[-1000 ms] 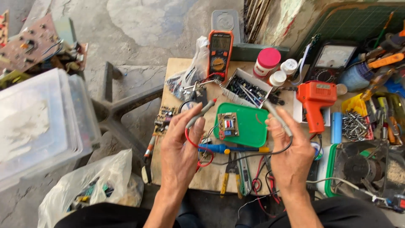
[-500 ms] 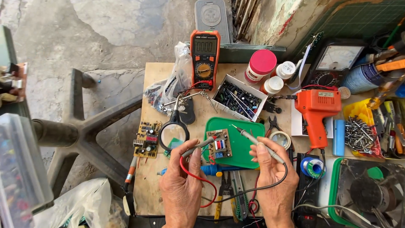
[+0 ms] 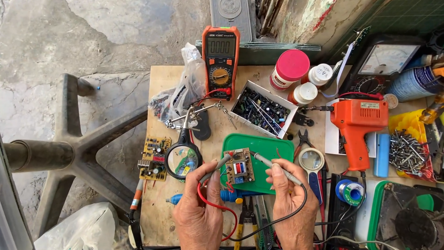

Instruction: Testing electronic circuit board components using a digital multimeter and probes

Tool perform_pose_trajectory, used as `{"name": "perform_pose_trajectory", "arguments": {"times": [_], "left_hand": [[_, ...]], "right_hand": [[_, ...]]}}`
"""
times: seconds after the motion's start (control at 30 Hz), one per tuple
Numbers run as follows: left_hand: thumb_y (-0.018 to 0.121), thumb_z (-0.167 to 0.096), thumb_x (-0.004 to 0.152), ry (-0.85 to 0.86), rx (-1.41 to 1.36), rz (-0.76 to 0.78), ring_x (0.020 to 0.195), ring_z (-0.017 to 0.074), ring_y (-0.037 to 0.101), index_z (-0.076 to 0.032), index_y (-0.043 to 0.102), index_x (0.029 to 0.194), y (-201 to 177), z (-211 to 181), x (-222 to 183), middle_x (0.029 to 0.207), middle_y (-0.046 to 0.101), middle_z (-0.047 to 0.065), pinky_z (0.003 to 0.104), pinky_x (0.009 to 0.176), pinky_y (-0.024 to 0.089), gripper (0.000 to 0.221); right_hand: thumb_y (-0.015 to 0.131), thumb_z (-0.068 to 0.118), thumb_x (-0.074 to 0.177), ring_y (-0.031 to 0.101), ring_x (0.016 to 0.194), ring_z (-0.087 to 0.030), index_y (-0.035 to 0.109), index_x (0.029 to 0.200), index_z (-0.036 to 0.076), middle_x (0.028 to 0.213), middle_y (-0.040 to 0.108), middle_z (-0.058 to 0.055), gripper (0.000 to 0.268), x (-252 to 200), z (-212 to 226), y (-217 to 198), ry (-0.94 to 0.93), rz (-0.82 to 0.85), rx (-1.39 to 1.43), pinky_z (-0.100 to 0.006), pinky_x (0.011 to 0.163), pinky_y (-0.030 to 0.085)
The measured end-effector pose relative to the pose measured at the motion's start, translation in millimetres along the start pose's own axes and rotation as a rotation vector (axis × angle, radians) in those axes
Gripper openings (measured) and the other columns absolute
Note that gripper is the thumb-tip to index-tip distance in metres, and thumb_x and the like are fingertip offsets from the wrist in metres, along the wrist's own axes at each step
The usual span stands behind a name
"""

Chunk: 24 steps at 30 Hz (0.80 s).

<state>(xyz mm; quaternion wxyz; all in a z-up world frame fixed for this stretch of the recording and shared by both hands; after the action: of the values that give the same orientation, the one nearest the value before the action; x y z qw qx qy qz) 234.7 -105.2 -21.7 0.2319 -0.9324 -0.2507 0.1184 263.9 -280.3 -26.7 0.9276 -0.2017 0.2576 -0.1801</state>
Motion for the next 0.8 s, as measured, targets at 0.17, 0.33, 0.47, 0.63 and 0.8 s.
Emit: {"name": "perform_pose_trajectory", "arguments": {"times": [0.17, 0.33, 0.47, 0.63, 0.8], "left_hand": [[0.072, -0.031, 0.102, -0.045, -0.025, -0.001, 0.078, 0.0024, 0.077, -0.029, 0.082, 0.123, -1.3, -1.2, 0.4, 0.108, 0.091, -0.012, 0.020, 0.074, 0.060, 0.023], [0.073, -0.033, 0.102, -0.096, 0.004, 0.016, 0.055, 0.0039, 0.062, -0.032, 0.084, 0.122, -2.7, 0.0, -1.4, 0.073, 0.081, -0.011, 0.022, 0.058, 0.055, 0.023], [0.072, -0.033, 0.102, -0.058, 0.020, 0.008, 0.060, 0.0013, 0.068, -0.032, 0.082, 0.123, -2.2, 0.8, -1.6, 0.108, 0.091, -0.017, 0.020, 0.063, 0.057, 0.024], [0.073, -0.028, 0.102, 0.014, -0.009, -0.023, 0.102, 0.0003, 0.086, -0.028, 0.081, 0.122, -1.8, 1.8, -0.9, 0.123, 0.090, -0.011, 0.019, 0.087, 0.064, 0.022], [0.072, -0.029, 0.102, 0.007, -0.013, -0.012, 0.108, 0.0010, 0.086, -0.029, 0.081, 0.123, -0.7, 1.9, -1.0, 0.126, 0.090, -0.009, 0.019, 0.090, 0.064, 0.023]], "right_hand": [[0.062, 0.041, 0.102, 0.085, 0.094, -0.023, 0.079, 0.127, 0.017, 0.108, 0.089, -0.009, 0.039, -0.2, 0.2, -0.6, 0.026, 0.018, -0.016, -0.039, 0.095, 0.072], [0.061, 0.044, 0.101, 0.085, 0.097, -0.023, 0.078, 0.130, 0.020, 0.111, 0.088, -0.009, 0.041, -0.8, -2.8, -0.3, 0.028, 0.029, -0.029, -0.039, 0.100, 0.075], [0.064, 0.041, 0.101, 0.085, 0.093, -0.021, 0.081, 0.126, 0.017, 0.106, 0.090, -0.010, 0.038, -0.9, -0.9, 1.0, 0.032, 0.029, -0.005, -0.035, 0.097, 0.073], [0.065, 0.038, 0.102, 0.086, 0.092, -0.023, 0.081, 0.124, 0.017, 0.107, 0.090, -0.012, 0.035, 1.7, -5.1, 5.4, 0.021, 0.055, 0.026, -0.035, 0.094, 0.074], [0.066, 0.037, 0.101, 0.088, 0.097, -0.025, 0.081, 0.124, 0.016, 0.111, 0.090, -0.012, 0.035, 3.3, -8.4, 8.3, -0.021, 0.080, 0.034, -0.035, 0.095, 0.074]]}}
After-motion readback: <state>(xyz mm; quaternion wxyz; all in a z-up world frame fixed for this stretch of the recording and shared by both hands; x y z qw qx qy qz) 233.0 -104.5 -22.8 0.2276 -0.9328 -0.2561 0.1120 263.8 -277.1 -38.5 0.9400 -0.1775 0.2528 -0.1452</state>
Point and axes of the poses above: each hand's wrist, its own x-axis towards the middle knuckle, its own y-axis out of the palm, z = x × y, the point moved 3 cm from there along x, towards the middle knuckle
